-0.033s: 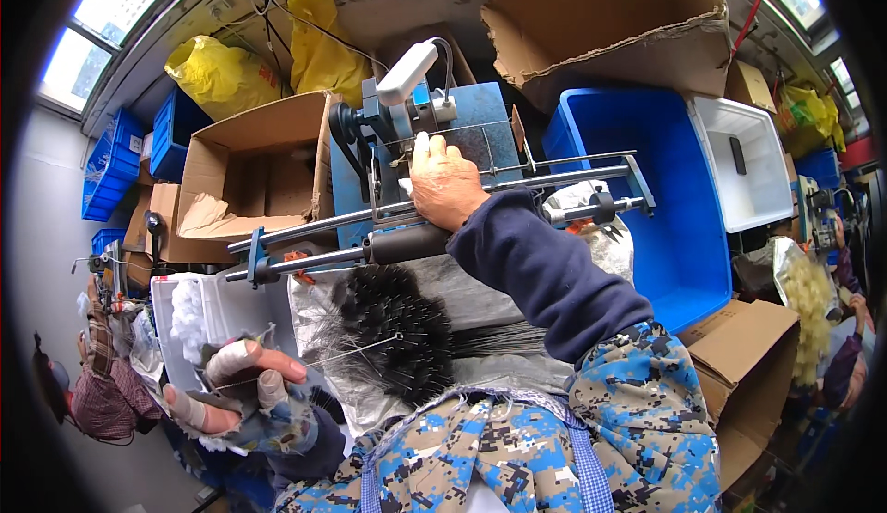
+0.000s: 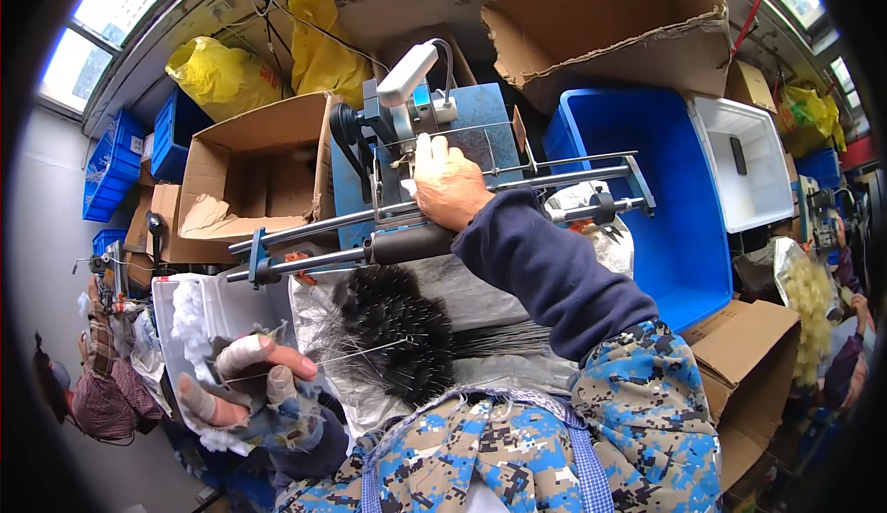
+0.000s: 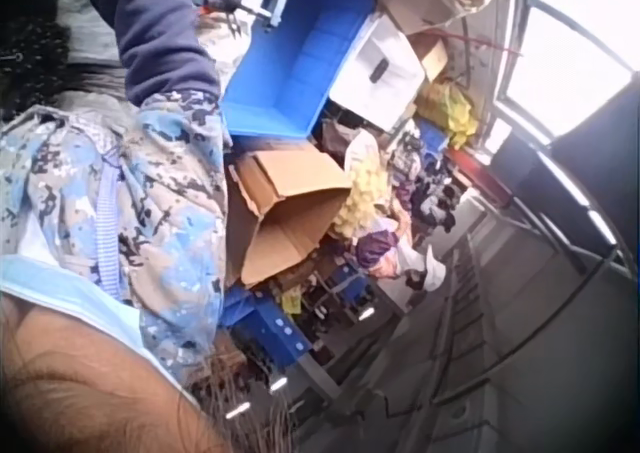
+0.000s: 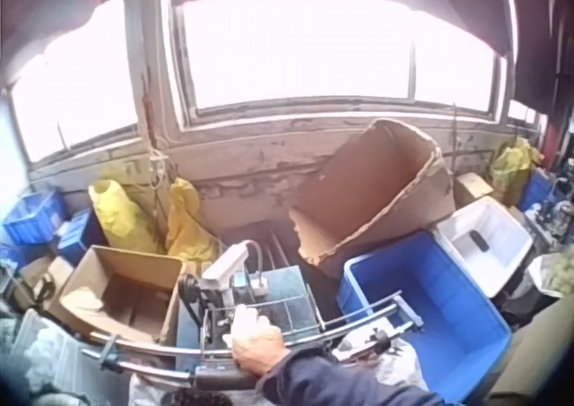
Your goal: The person repeatedly feeds black bristle bundles into a blue machine, pulls a lever to process them, and collects the finished bundles. The person wears patterned gloves and works in a cluttered workshop with cardboard boxes and plastic bins.
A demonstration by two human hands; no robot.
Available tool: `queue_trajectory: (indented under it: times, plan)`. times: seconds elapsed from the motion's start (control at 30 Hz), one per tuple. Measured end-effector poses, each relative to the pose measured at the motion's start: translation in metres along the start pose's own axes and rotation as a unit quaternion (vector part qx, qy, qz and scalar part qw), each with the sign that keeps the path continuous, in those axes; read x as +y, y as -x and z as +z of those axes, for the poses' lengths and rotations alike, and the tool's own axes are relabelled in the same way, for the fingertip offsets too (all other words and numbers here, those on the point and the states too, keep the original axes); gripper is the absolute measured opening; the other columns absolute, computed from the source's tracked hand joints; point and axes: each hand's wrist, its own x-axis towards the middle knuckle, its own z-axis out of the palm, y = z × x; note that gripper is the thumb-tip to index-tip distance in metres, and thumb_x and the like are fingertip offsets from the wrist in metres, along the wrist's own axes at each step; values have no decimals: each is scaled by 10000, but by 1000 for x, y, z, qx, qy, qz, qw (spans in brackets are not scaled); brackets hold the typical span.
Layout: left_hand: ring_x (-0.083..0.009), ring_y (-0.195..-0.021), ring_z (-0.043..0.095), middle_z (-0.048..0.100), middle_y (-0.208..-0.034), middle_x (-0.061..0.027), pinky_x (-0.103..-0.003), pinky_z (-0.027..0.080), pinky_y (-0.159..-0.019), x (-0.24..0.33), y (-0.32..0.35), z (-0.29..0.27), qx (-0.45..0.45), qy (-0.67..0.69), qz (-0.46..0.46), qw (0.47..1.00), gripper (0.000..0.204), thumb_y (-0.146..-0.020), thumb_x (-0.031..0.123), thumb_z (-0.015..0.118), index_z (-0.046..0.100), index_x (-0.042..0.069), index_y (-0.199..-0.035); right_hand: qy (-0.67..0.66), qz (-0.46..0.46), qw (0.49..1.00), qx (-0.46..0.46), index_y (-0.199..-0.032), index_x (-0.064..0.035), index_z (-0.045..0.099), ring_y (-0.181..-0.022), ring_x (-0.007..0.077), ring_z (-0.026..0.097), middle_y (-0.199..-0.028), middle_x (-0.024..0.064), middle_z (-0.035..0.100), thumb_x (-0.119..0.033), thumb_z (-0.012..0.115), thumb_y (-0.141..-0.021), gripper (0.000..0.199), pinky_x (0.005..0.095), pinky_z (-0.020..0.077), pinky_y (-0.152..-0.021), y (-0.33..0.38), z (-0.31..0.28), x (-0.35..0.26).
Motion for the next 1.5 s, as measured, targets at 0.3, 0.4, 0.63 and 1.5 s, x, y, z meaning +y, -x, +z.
queue_trajectory:
  times: [0.3,0.4,0.63,1.5]
  plan:
    - [-160,-535,550,590,-909,-186,-220,446,-388,-28,29,-28,-8,145,-179,973,383,-910,109,510,413,28,-1271,89,-64,993,39,-992,-16,594,-917,263,483,-989,105,498,-175,671,-711,332,394,389,-735,10,-57,71]
    - [-160,-520,554,601,-825,-161,-217,429,-386,-27,21,6,5,178,-203,963,294,-897,51,506,464,21,-1186,164,-38,979,113,-877,-52,610,-982,267,479,-993,126,533,-146,585,-751,159,399,361,-764,-11,-60,87]
    - [-151,-569,538,582,-842,-163,-205,455,-407,-41,24,-57,25,143,-201,969,311,-921,72,465,448,-2,-1223,95,-114,987,-57,-715,-56,572,-731,285,583,-687,101,593,4,553,-689,68,386,444,-676,36,-108,71]
    - [-300,-1001,513,597,-1055,-49,-477,402,-819,-25,70,-25,-447,-239,26,862,246,-580,114,668,621,158,-818,104,-52,993,18,-818,-99,634,-872,274,548,-939,123,536,-134,531,-767,121,411,421,-722,-21,-28,48]
